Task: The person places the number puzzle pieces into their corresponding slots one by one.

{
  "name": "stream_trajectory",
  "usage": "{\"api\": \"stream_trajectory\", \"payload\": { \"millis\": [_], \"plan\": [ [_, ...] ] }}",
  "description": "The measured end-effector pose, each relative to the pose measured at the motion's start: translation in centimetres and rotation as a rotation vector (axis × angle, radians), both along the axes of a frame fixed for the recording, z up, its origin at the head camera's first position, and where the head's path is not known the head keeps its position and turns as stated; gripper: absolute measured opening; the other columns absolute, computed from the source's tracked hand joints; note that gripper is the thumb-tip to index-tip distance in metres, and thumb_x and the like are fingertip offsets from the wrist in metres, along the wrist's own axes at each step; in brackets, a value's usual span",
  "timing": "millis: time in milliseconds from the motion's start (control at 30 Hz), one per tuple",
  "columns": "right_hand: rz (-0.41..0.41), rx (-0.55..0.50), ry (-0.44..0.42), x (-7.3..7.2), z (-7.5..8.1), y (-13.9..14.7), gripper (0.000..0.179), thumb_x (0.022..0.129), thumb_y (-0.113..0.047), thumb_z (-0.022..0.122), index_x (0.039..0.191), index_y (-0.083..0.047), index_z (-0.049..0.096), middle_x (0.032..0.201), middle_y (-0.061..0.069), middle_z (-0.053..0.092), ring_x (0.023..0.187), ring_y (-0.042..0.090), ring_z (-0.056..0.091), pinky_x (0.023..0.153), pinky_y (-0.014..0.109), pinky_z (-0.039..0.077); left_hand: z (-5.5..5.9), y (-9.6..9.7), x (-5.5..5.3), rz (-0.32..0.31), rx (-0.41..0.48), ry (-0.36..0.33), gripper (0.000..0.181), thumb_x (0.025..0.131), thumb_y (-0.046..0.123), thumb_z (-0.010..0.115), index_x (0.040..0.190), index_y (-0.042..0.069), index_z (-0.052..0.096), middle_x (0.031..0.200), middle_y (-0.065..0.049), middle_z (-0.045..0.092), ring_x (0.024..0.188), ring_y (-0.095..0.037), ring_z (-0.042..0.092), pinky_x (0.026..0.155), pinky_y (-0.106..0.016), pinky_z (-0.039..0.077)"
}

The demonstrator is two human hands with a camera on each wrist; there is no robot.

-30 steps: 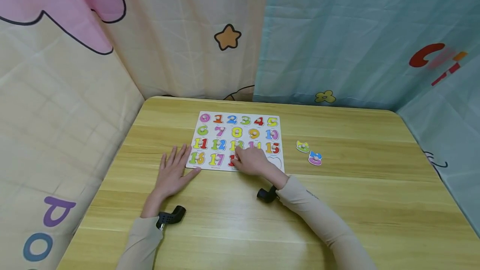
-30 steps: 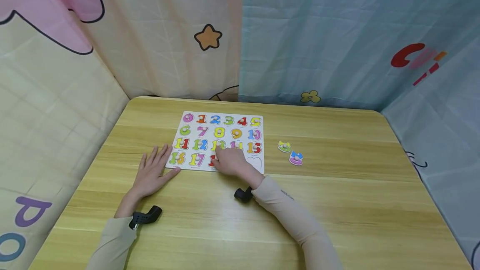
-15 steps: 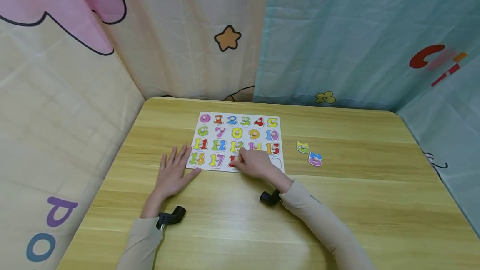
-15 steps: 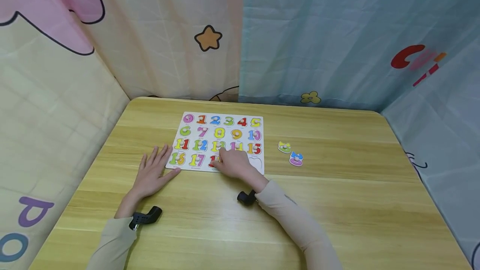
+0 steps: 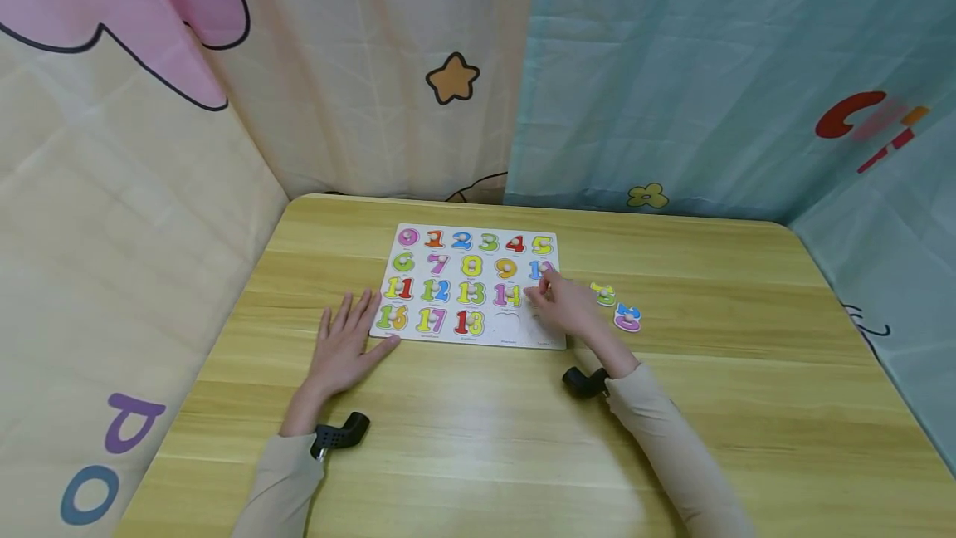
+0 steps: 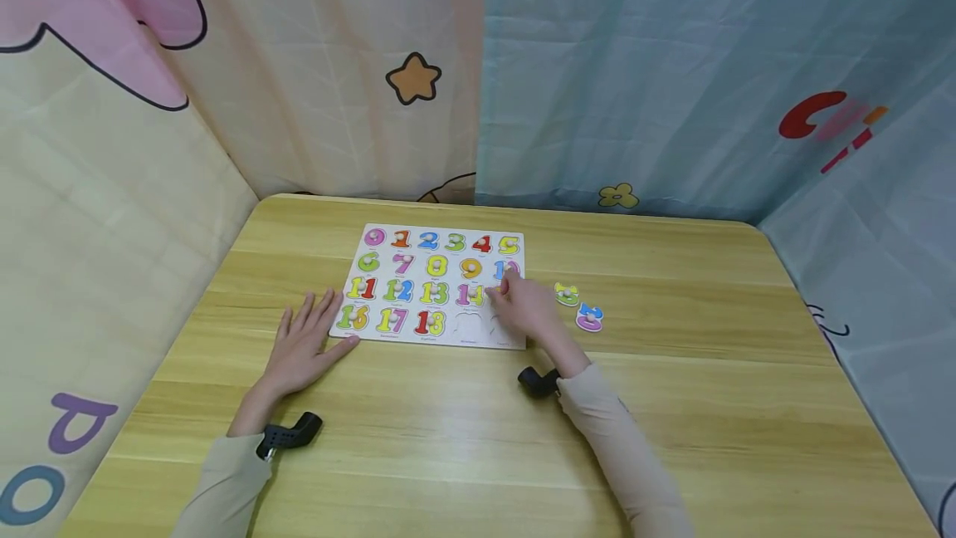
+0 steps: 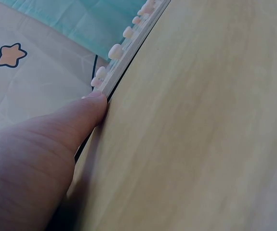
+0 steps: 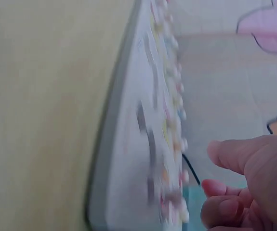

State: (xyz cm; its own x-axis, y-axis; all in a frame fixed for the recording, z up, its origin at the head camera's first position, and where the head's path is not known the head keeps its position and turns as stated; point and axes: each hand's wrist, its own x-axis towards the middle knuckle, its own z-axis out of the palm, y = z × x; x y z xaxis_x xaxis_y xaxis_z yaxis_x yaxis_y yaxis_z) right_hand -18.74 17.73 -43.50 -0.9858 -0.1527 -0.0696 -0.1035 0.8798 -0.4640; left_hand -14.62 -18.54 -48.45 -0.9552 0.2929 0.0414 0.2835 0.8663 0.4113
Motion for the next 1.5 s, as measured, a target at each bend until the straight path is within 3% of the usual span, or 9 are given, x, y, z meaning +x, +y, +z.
{"api": "stream_trajectory", "payload": {
  "millis": [267,500,667,867,1267,1500],
  "plan": [
    [-0.157,0.056,0.029,-0.6,1.1,5.7,0.035,0.095,-0.039,0.055,0.089,-0.005,0.05,0.055,0.004,0.043,0.048,0.02,0.043,0.043,0.03,0.029,0.2,0.0,0.0,-0.001,-0.001,-0.001,0.083,0.093,0.058,0.045,0.153,0.01,0.015,0.157,-0.011,0.011,0.142,-0.035,-0.003,0.109,-0.054,-0.01],
    [-0.236,0.177,-0.068,-0.5,1.3,8.6,0.044,0.097,-0.044,0.048,0.087,-0.001,0.052,0.07,0.011,0.057,0.061,0.027,0.055,0.049,0.039,0.04,0.5,0.2,0.1,-0.002,0.011,-0.014,0.082,0.093,0.056,0.046,0.153,0.01,0.015,0.157,-0.013,0.012,0.142,-0.035,-0.003,0.108,-0.054,-0.01],
    [-0.232,0.231,-0.133,-0.5,1.0,9.0,0.047,0.096,-0.047,0.045,0.08,-0.004,0.055,0.075,0.011,0.059,0.067,0.029,0.057,0.053,0.041,0.04,0.4,0.1,0.1,0.001,0.007,-0.012,0.082,0.093,0.056,0.046,0.153,0.01,0.015,0.157,-0.012,0.012,0.142,-0.035,-0.003,0.108,-0.054,-0.01],
    [-0.209,0.249,-0.148,-0.5,0.5,9.0,0.048,0.097,-0.047,0.044,0.069,-0.01,0.053,0.064,0.007,0.054,0.061,0.026,0.054,0.05,0.039,0.038,0.4,0.2,0.1,0.003,0.009,-0.017,0.082,0.093,0.057,0.046,0.153,0.01,0.015,0.157,-0.012,0.012,0.142,-0.035,-0.003,0.108,-0.053,-0.011],
    [-0.214,0.238,-0.092,-0.5,-0.4,8.6,0.04,0.098,-0.041,0.045,0.076,-0.008,0.054,0.061,0.007,0.052,0.059,0.027,0.052,0.049,0.038,0.037,0.1,0.2,0.0,0.001,0.027,0.02,0.081,0.093,0.055,0.048,0.152,0.009,0.018,0.156,-0.014,0.016,0.142,-0.036,0.0,0.109,-0.054,-0.009],
    [-0.184,0.206,-0.052,-0.5,0.1,7.7,0.034,0.098,-0.035,0.048,0.081,-0.006,0.051,0.064,0.008,0.051,0.058,0.026,0.05,0.049,0.037,0.036,0.0,0.1,-0.1,-0.002,0.014,0.006,0.081,0.094,0.056,0.046,0.153,0.01,0.016,0.157,-0.013,0.013,0.142,-0.035,-0.002,0.109,-0.053,-0.01]
  ]
}}
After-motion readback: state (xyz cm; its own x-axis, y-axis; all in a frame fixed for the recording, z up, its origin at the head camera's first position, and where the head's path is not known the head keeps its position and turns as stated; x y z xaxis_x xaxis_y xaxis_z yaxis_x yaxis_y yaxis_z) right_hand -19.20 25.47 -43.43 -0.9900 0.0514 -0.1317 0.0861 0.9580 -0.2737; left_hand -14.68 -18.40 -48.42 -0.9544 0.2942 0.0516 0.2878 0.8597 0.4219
